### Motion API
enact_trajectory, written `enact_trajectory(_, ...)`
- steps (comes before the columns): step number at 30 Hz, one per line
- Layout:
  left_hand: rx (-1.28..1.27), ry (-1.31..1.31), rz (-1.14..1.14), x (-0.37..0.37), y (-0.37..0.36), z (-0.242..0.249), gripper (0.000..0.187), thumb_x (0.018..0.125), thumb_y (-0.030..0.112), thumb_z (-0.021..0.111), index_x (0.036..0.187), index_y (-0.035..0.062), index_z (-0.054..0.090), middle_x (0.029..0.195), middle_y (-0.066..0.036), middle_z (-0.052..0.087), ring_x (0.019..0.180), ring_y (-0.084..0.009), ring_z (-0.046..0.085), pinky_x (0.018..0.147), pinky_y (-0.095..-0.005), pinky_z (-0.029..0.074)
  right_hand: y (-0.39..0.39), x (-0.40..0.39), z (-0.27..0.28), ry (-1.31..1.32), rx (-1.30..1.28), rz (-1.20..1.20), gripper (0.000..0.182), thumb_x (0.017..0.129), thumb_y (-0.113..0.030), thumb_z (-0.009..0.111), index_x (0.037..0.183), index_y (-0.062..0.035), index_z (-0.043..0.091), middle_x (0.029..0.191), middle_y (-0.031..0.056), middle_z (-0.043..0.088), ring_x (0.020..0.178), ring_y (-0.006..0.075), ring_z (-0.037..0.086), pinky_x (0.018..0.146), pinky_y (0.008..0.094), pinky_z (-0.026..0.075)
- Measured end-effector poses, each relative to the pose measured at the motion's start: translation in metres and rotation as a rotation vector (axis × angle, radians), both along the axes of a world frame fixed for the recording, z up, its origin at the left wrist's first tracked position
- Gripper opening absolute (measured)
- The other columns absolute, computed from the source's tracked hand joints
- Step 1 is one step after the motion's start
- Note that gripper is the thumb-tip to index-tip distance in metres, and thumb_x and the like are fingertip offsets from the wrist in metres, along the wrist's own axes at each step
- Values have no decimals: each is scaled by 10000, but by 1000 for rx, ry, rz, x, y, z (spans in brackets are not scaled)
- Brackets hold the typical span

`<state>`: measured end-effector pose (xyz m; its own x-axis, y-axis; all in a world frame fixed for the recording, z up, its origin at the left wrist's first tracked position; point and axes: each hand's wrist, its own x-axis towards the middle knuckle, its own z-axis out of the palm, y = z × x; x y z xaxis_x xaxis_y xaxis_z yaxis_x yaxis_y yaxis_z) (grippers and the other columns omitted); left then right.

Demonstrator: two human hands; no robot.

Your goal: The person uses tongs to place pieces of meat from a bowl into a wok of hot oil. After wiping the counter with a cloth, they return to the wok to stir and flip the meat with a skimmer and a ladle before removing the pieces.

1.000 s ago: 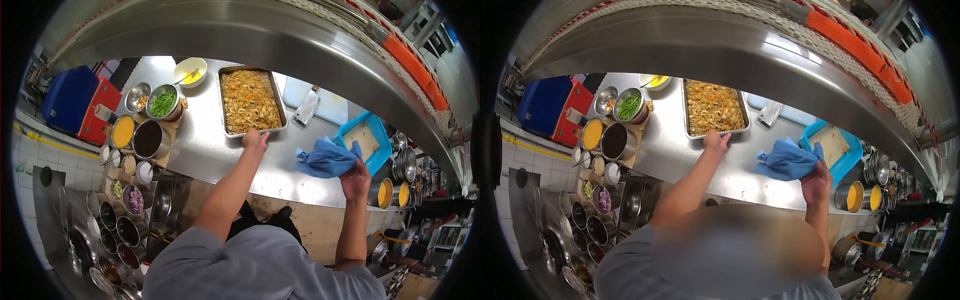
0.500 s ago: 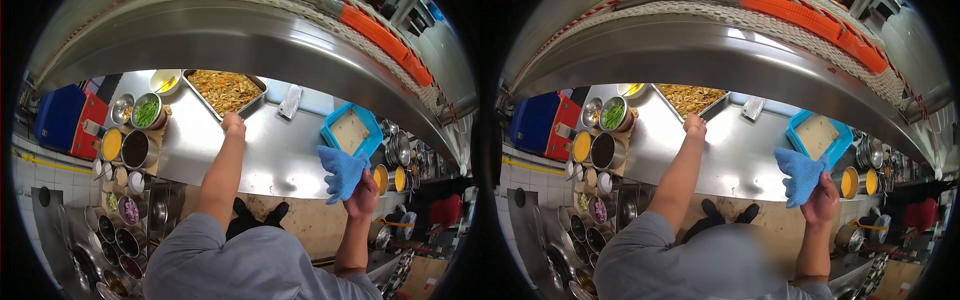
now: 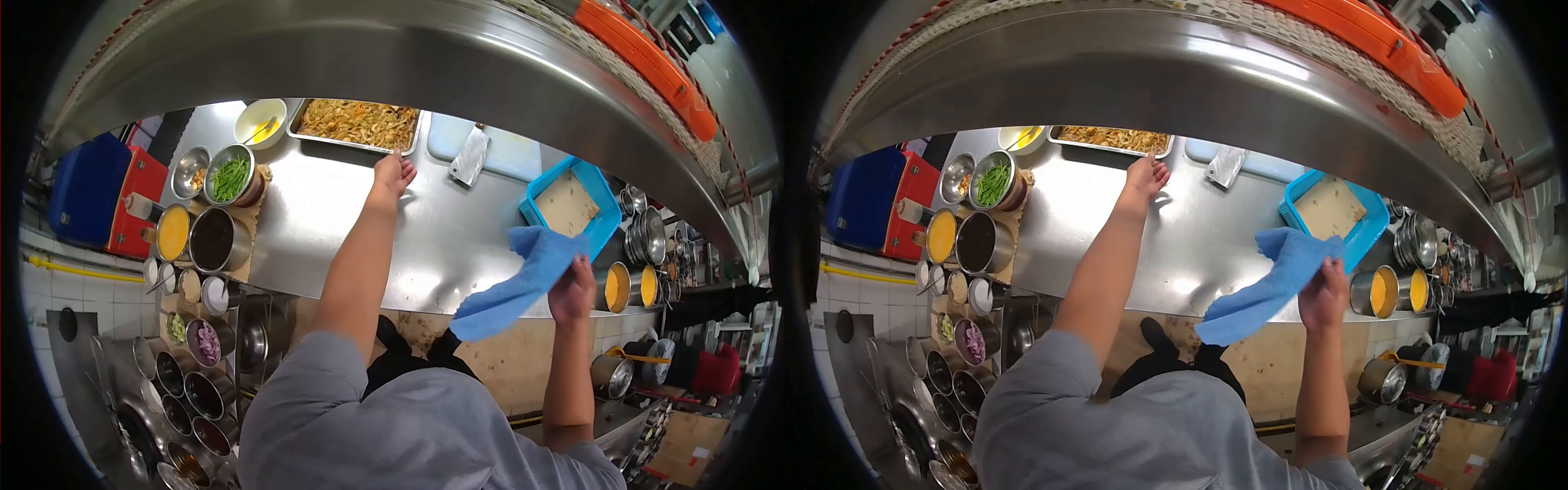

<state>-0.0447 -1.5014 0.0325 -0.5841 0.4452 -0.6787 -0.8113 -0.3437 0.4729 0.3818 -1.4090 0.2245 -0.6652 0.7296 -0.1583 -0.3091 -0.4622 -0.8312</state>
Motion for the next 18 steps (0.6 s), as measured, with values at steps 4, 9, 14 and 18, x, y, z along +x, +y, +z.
enact_trajectory(4, -105, 312, -34, 51, -79, 0, 240, 1005, 240, 605, 1103, 22, 633, 1001, -82, 634, 690, -179, 587, 596, -328, 525, 29, 4, -148, -1006, 784, -179, 620, 978, -226, 672, 1471, 46, 413, 1449, 248, 520, 1303, 391, 531, 1130, 495, 402)
enact_trajectory(9, -427, 512, -95, 142, -203, 19, 214, 995, 213, 662, 1073, 14, 666, 955, -63, 678, 670, -131, 607, 553, -283, 504, -36, -68, -244, -1276, 1382, 45, 849, 947, -331, 665, 1545, 128, 274, 1628, 380, 209, 1544, 504, 156, 1259, 577, 141)
enact_trajectory(14, -651, 647, 43, 198, -309, 8, 230, 963, 179, 706, 1095, -6, 670, 975, -72, 685, 727, -133, 630, 616, -293, 536, -155, -268, -222, -975, 1660, 374, 895, 978, -475, 579, 1553, 138, 272, 1660, 353, 160, 1576, 475, 61, 1265, 596, 29)
enact_trajectory(18, -770, 691, 100, 218, -349, 8, 225, 968, 173, 688, 1117, 6, 668, 995, -76, 684, 787, -143, 632, 704, -305, 538, -234, -440, -210, -870, 1644, 492, 914, 998, -521, 505, 1578, 126, 225, 1663, 365, 131, 1579, 479, 6, 1272, 565, -12)
